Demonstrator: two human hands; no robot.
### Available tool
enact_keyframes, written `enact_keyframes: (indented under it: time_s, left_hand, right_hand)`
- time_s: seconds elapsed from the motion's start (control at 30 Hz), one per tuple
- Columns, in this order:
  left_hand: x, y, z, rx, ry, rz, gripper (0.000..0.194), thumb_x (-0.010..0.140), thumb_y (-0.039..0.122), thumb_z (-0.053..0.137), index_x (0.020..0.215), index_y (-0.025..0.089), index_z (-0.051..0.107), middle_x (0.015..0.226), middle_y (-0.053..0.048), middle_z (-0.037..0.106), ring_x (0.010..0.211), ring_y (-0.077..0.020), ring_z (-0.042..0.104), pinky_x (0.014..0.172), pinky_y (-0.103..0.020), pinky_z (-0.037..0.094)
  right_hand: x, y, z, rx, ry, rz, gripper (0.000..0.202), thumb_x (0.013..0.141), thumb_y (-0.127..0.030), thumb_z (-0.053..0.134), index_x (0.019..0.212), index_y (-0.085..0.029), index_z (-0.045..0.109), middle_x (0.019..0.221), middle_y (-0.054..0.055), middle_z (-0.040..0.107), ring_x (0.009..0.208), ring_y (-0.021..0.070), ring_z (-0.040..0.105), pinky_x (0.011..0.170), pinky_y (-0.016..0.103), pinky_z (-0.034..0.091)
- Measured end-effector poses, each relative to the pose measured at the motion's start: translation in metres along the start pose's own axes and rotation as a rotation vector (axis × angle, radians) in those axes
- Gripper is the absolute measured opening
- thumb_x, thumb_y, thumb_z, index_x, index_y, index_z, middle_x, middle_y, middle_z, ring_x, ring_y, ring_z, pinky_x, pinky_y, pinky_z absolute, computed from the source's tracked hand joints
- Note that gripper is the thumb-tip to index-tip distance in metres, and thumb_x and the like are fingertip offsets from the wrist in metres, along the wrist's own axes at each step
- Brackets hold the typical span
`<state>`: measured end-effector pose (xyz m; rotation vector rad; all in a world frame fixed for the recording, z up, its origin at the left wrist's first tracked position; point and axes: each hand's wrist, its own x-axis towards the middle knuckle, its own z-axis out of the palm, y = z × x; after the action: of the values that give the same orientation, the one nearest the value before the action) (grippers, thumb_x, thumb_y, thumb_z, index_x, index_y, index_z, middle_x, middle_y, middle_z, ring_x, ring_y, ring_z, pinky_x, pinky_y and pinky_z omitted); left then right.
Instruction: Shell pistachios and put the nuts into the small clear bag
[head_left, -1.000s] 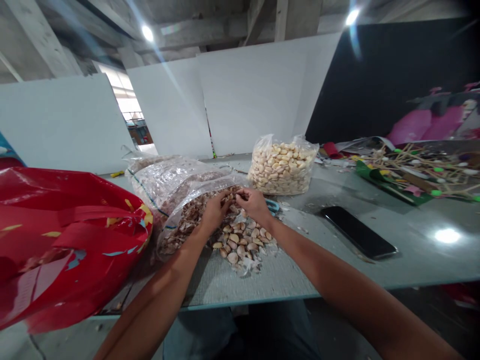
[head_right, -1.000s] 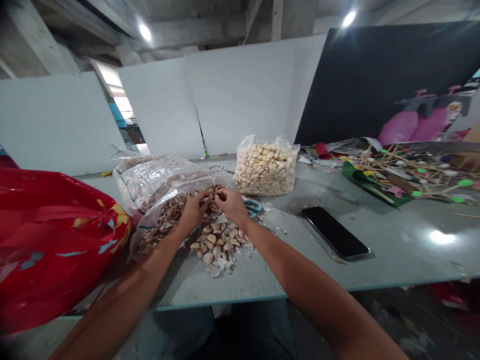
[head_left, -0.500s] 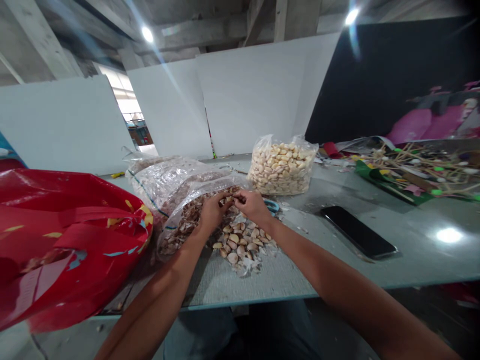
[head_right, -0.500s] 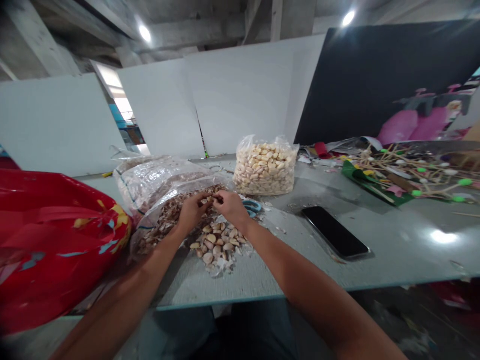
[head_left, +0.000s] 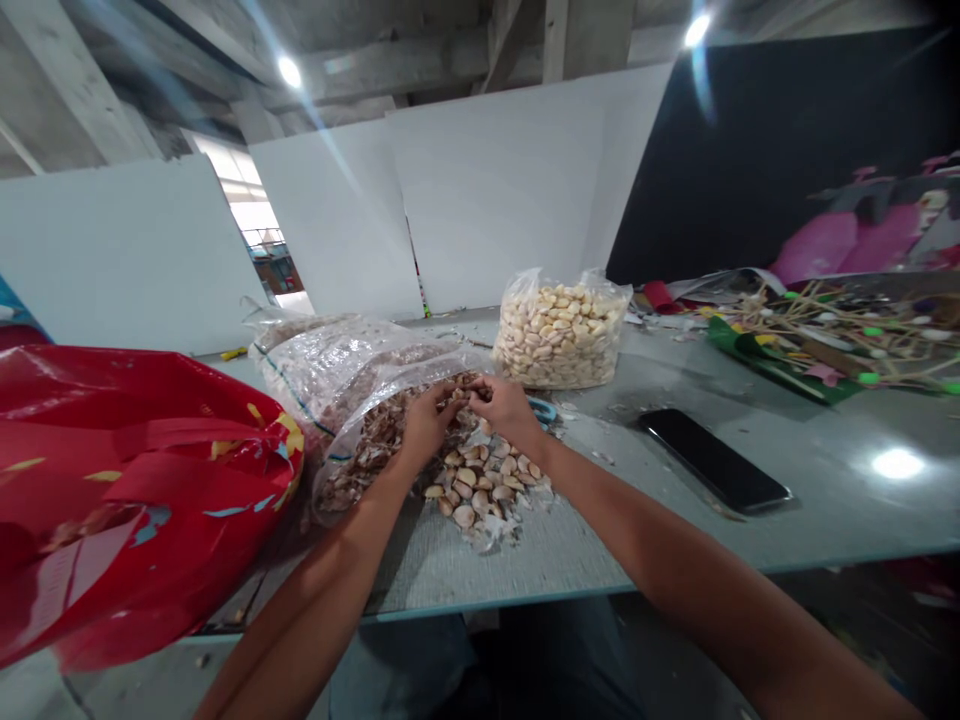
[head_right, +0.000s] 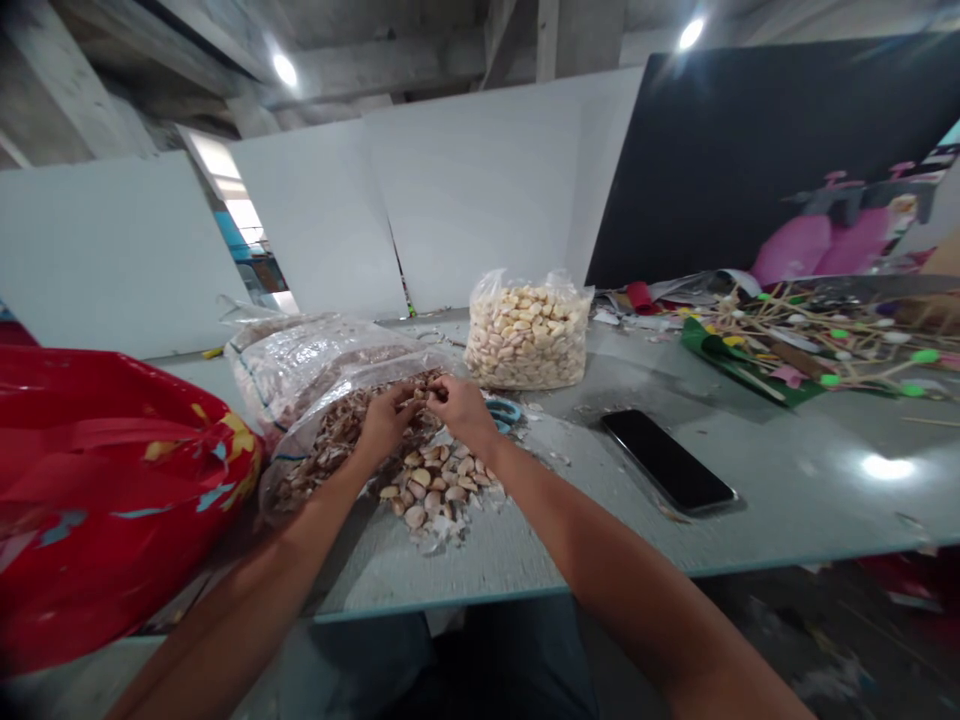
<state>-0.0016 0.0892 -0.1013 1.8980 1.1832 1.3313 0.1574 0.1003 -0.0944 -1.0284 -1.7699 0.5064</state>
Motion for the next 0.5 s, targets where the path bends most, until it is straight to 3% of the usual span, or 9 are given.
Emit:
enact_keyframes:
  time_s: [0.1,0.3,0.43,0.5]
  left_hand:
    - [0.001,0.004,0.002,-0.120,-0.002,-0.038,0.038,0.076,0.036,0.064,0.107,0.014,0.063,0.095,-0.007,0.069,0.066,-0.0145,0.062,0.053,-0.024,0.053]
    - [0.001,0.009,0.003,-0.193,-0.016,-0.064,0.040,0.081,0.035,0.057,0.114,0.012,0.059,0.088,-0.006,0.070,0.054,-0.0119,0.061,0.051,-0.024,0.052]
    - [0.002,0.007,0.000,-0.125,-0.029,-0.041,0.043,0.087,0.038,0.049,0.122,0.014,0.056,0.101,-0.008,0.069,0.059,-0.0138,0.065,0.052,-0.025,0.052]
    - [0.002,0.004,-0.002,-0.016,-0.021,0.020,0.041,0.088,0.037,0.047,0.122,0.016,0.057,0.108,-0.008,0.068,0.073,-0.0166,0.067,0.063,-0.028,0.055]
  right_hand:
    - [0.002,0.004,0.000,0.021,0.014,0.002,0.021,0.074,-0.023,0.054,0.086,-0.015,0.068,0.074,0.002,0.069,0.067,0.0141,0.061,0.062,0.022,0.044]
    - [0.007,0.017,-0.007,-0.026,0.076,0.023,0.020,0.074,-0.022,0.054,0.085,-0.014,0.069,0.071,0.002,0.068,0.065,0.0141,0.060,0.062,0.023,0.045]
    - [0.010,0.028,-0.012,-0.027,0.135,0.034,0.020,0.076,-0.021,0.054,0.089,-0.014,0.068,0.075,0.004,0.069,0.069,0.0159,0.062,0.066,0.025,0.047]
    - [0.010,0.026,-0.013,-0.036,0.111,-0.010,0.021,0.077,-0.020,0.053,0.092,-0.015,0.068,0.082,0.005,0.070,0.075,0.0170,0.063,0.072,0.027,0.047]
